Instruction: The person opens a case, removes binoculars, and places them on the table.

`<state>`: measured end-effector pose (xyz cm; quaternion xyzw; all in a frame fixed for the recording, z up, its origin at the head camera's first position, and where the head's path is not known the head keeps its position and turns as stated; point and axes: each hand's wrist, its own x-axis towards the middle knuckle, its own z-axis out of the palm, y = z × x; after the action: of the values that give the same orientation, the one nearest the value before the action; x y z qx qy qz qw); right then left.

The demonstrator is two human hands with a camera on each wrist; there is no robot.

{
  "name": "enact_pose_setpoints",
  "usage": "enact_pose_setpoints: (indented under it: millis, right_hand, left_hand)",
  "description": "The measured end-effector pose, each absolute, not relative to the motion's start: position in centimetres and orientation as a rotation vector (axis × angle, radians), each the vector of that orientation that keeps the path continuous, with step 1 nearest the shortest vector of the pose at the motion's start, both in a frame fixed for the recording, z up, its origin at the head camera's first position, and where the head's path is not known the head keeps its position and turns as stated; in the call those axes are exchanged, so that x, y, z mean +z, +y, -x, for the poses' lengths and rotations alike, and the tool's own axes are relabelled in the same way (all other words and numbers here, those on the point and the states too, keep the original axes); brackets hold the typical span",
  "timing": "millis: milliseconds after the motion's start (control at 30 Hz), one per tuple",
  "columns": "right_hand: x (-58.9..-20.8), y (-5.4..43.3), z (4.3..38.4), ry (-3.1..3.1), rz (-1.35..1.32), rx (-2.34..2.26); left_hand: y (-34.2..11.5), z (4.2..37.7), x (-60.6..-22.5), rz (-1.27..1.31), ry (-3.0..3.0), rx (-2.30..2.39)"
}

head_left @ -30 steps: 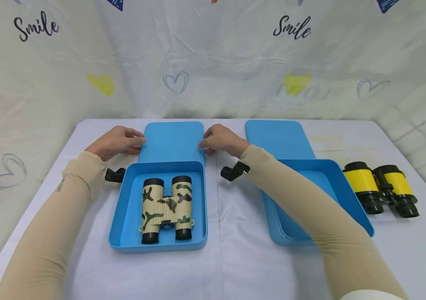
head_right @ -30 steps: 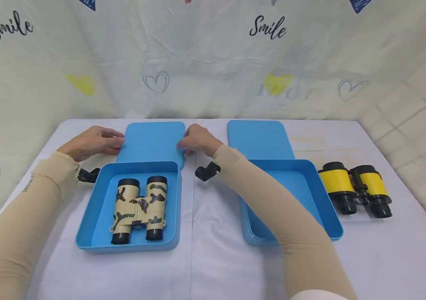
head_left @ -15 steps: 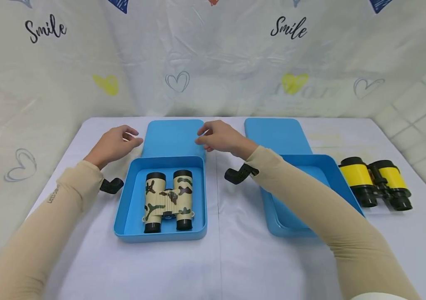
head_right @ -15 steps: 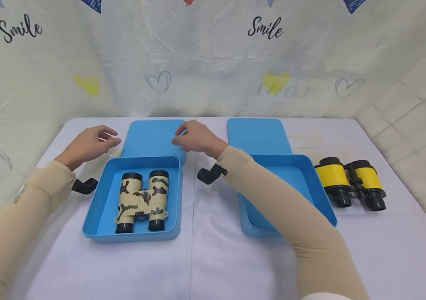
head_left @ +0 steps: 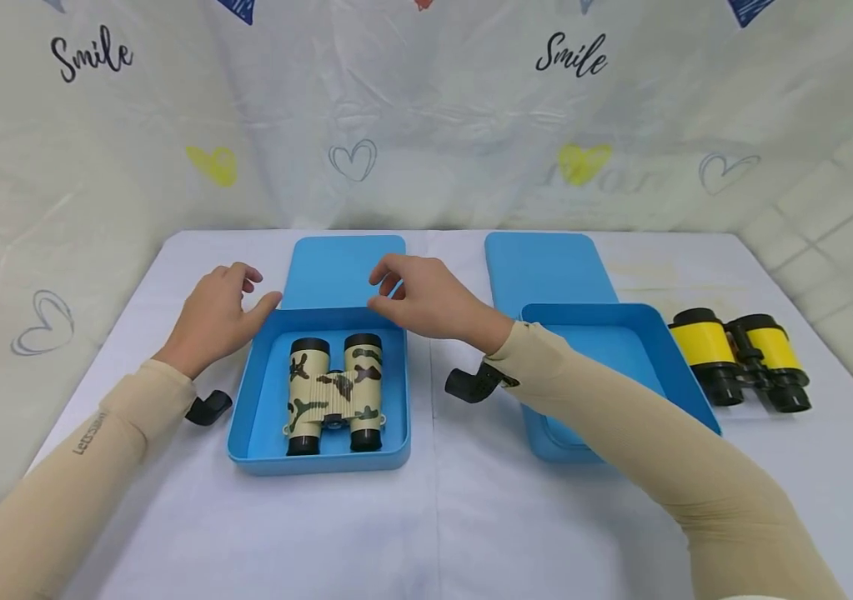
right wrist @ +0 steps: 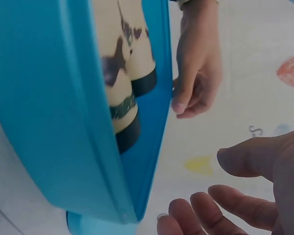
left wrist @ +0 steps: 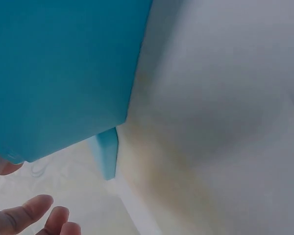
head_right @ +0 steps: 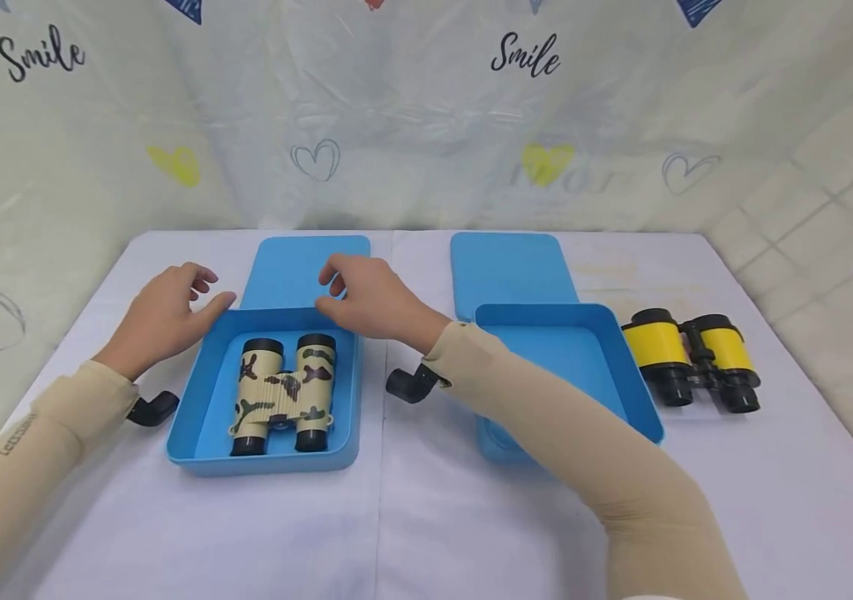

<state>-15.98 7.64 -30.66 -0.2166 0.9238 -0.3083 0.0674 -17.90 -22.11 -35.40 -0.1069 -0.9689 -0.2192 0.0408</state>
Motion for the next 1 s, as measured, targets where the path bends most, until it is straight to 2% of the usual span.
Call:
enact_pose_setpoints:
  millis: [533, 800, 1000]
  right_hand:
    - [-31.1, 6.2, 11.3, 2.760, 0.779, -1.092]
    - [-32.2, 5.2, 9.5, 2.847, 0.855, -0.994]
    - [-32.9, 4.5, 9.0, 2.922, 1.018, -0.827]
  left_hand:
    - [-22.1, 14.5, -35.4, 0.383, -2.906, -0.581]
    - [-21.6, 13.7, -35.6, 0.371, -2.931, -0.516]
    - [-21.3, 13.2, -36.0, 0.338, -2.925, -0.479]
